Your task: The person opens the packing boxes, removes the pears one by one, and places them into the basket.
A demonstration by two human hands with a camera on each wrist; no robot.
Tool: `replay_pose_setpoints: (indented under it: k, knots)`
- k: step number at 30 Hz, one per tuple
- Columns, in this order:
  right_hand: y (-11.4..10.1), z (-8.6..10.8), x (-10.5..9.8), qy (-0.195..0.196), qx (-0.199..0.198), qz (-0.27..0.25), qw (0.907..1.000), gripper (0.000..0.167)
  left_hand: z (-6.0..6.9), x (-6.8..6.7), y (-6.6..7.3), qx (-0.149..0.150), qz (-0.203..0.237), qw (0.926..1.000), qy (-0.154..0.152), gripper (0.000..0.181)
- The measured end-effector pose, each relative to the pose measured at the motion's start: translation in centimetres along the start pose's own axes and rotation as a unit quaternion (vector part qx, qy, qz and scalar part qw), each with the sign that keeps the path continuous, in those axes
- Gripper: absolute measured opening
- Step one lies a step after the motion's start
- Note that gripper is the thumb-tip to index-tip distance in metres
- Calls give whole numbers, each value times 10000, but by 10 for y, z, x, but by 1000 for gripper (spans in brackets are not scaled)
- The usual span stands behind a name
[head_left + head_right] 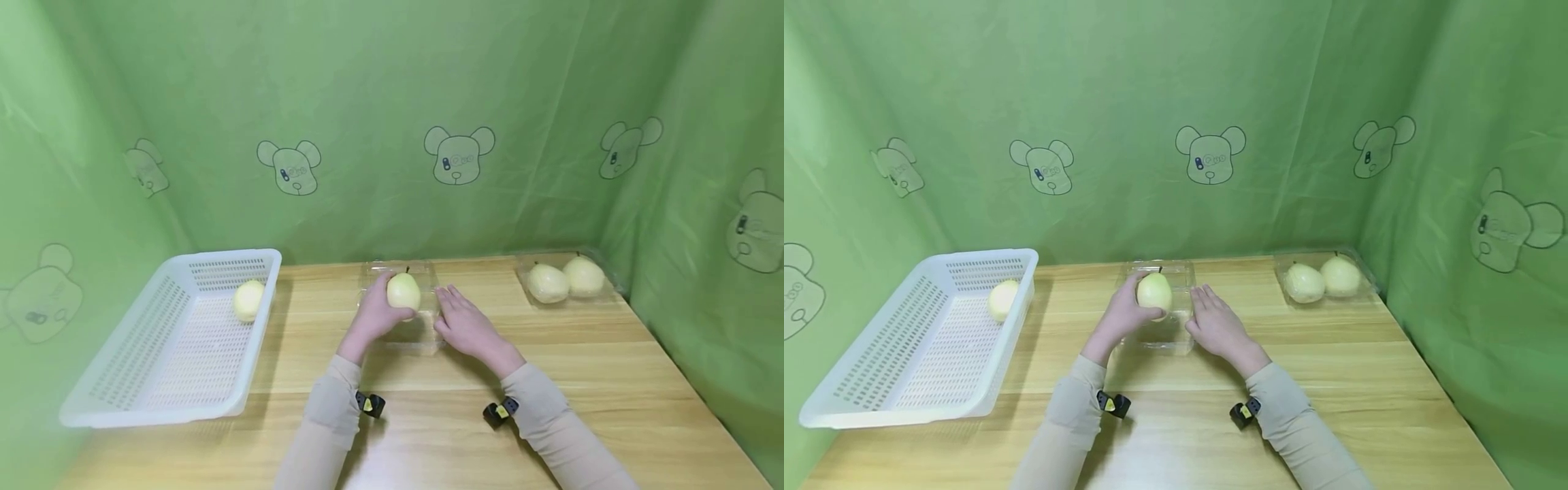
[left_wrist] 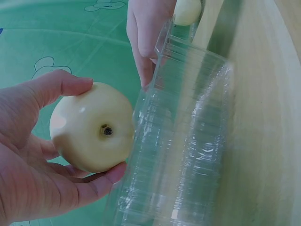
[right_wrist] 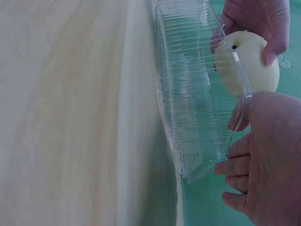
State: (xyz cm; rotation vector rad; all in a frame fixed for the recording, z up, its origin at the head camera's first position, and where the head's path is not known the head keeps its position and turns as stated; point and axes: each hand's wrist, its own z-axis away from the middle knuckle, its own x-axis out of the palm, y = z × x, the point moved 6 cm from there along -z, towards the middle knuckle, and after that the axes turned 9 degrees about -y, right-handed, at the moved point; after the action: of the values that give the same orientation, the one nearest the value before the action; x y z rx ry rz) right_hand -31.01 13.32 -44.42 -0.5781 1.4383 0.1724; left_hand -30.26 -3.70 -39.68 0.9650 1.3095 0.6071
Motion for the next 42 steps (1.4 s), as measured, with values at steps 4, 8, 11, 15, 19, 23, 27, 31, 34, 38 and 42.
replay_pose_setpoints:
  k: [4, 8, 11, 15, 19, 23, 27, 31, 34, 38, 42]
  knots:
    - [0, -1, 0, 0, -15, 30, 10000, 64, -1, -3, 2, -7, 8, 10000, -12, 87]
    - [0, -1, 0, -24, -32, 10, 10000, 64, -1, -7, 5, 61, -71, 10000, 22, 86]
    - [0, -1, 0, -30, -35, 7, 10000, 63, -2, -10, 9, 179, -111, 9998, 55, 85]
    - [-1, -1, -1, -5, -34, 19, 10000, 64, -2, -16, 12, 288, -148, 9994, 77, 84]
    - [-1, 0, -2, 33, -45, -1, 10000, 64, -2, -22, 12, 154, -252, 9995, 75, 84]
    - [0, 0, -1, 17, -42, 21, 10000, 63, 0, -32, 13, 73, -383, 9992, 113, 86]
    - [0, 0, -1, -46, -25, 22, 10000, 63, 3, -43, 14, 87, -479, 9986, 197, 85]
    - [-1, 0, 0, -72, -18, -2, 10000, 63, 6, -52, 14, 34, -554, 9982, 245, 86]
    - [-1, 0, 0, -48, -27, 0, 10000, 63, 8, -59, 14, -3, -631, 9976, 282, 86]
    - [0, 0, 0, -27, -45, 17, 10000, 63, 12, -66, 15, -101, -697, 9970, 308, 86]
    - [0, 1, 1, -44, -52, -10, 10000, 63, 15, -73, 14, -213, -772, 9963, 319, 87]
